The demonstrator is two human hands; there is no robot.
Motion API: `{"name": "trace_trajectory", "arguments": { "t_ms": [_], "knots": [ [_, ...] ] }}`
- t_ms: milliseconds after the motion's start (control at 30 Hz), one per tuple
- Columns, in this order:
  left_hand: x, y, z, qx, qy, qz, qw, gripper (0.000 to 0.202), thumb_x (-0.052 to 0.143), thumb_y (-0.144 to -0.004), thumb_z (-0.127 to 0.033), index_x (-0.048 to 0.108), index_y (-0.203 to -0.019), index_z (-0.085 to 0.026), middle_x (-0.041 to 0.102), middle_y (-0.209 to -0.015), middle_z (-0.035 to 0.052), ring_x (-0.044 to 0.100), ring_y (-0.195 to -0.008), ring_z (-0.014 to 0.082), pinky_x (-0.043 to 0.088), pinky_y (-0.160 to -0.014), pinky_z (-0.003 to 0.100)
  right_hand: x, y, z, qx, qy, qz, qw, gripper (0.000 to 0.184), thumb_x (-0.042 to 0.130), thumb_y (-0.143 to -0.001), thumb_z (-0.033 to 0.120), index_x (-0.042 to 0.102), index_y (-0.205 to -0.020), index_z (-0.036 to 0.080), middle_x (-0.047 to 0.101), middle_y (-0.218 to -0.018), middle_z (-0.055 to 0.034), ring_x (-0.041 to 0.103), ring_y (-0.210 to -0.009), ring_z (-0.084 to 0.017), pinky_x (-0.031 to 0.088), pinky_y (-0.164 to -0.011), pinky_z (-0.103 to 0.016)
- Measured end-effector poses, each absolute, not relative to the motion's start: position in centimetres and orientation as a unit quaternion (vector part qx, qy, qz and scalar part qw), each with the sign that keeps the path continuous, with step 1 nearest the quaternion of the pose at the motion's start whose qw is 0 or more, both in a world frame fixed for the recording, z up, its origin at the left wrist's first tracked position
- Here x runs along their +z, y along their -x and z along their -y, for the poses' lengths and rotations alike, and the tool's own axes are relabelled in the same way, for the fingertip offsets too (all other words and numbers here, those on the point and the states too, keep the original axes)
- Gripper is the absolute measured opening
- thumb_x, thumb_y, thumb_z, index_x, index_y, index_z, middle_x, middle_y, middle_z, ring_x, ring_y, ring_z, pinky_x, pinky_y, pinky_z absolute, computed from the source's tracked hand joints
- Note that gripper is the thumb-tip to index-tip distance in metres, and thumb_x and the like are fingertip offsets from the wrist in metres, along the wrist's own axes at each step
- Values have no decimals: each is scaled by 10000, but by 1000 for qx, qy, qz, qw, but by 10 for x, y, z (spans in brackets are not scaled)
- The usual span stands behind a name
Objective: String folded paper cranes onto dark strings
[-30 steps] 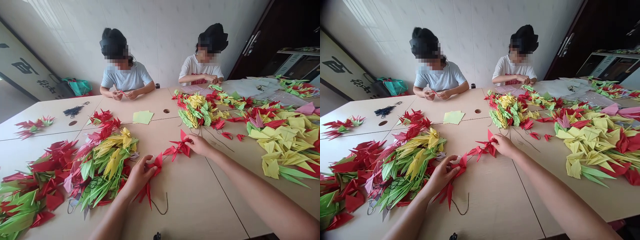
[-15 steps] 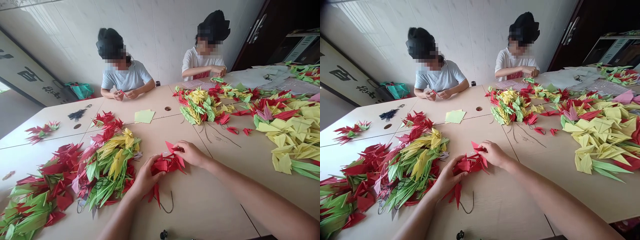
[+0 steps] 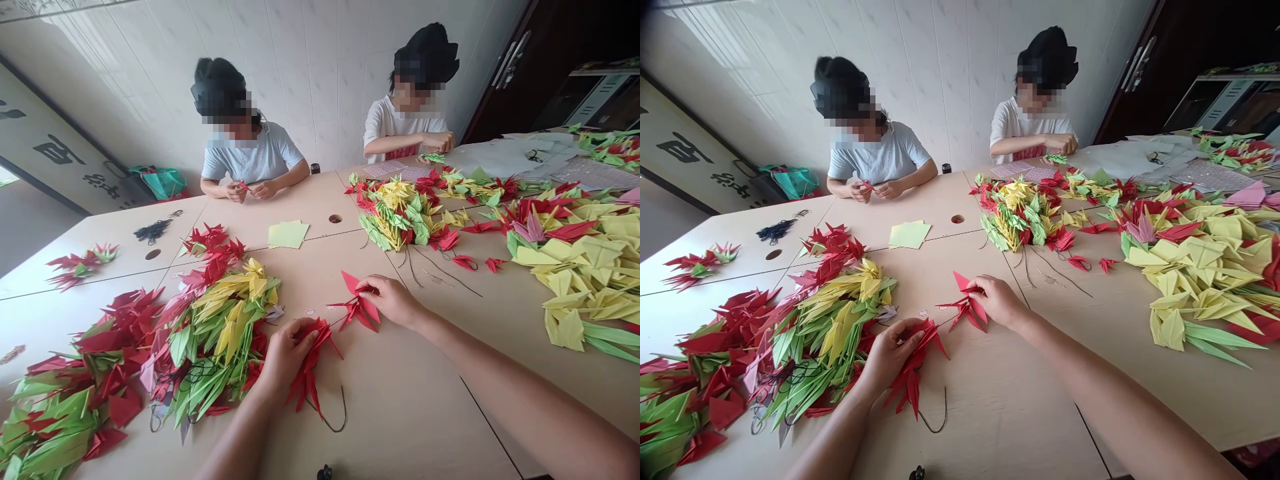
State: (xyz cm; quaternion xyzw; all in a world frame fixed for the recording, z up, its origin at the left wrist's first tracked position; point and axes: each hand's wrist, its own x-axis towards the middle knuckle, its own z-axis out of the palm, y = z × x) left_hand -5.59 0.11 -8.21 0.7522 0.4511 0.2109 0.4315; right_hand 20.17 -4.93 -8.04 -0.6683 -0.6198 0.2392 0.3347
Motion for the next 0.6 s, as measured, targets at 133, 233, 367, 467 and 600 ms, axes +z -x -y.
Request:
{"name": "trace_trajectory", "arguments": {
  "t_ms": [133,233,367,467,600],
  "knots": [
    [-84,56,-2,223,-742,-459,436,252,613,-804,-313,717,-993,-182,761,-962,68,701,-876,230,552,-791,325,-83,-209,47,220,679,619,328,247,574,-950,307,616,-1159,183,638,-1181,-79,648,-970,-198,547,-835,-406],
    [-86,56,-3,227,-740,-460,436,247,615,-800,-302,718,-995,-189,760,-967,66,702,-880,230,554,-800,331,-85,-216,47,211,692,612,319,253,573,-950,308,613,-1167,185,634,-1192,-81,646,-980,-201,546,-841,-410],
    [-91,57,-5,228,-743,-453,436,248,616,-808,-309,710,-1004,-190,754,-996,73,698,-899,232,554,-806,337,-88,-225,47,204,710,601,306,260,573,-950,309,609,-1177,187,629,-1202,-83,644,-983,-202,546,-840,-411],
    [-94,58,-6,223,-753,-440,436,239,605,-819,-290,700,-1011,-184,748,-983,77,695,-886,226,553,-803,339,-88,-229,46,203,714,599,300,264,575,-949,309,607,-1180,186,628,-1202,-83,645,-983,-203,547,-839,-411],
    [-92,58,-5,220,-778,-405,428,253,626,-825,-317,688,-1042,-202,711,-1023,75,669,-947,226,533,-857,352,-81,-221,49,209,703,608,304,248,573,-950,308,615,-1161,184,637,-1182,-80,648,-968,-197,548,-832,-404]
  ]
}}
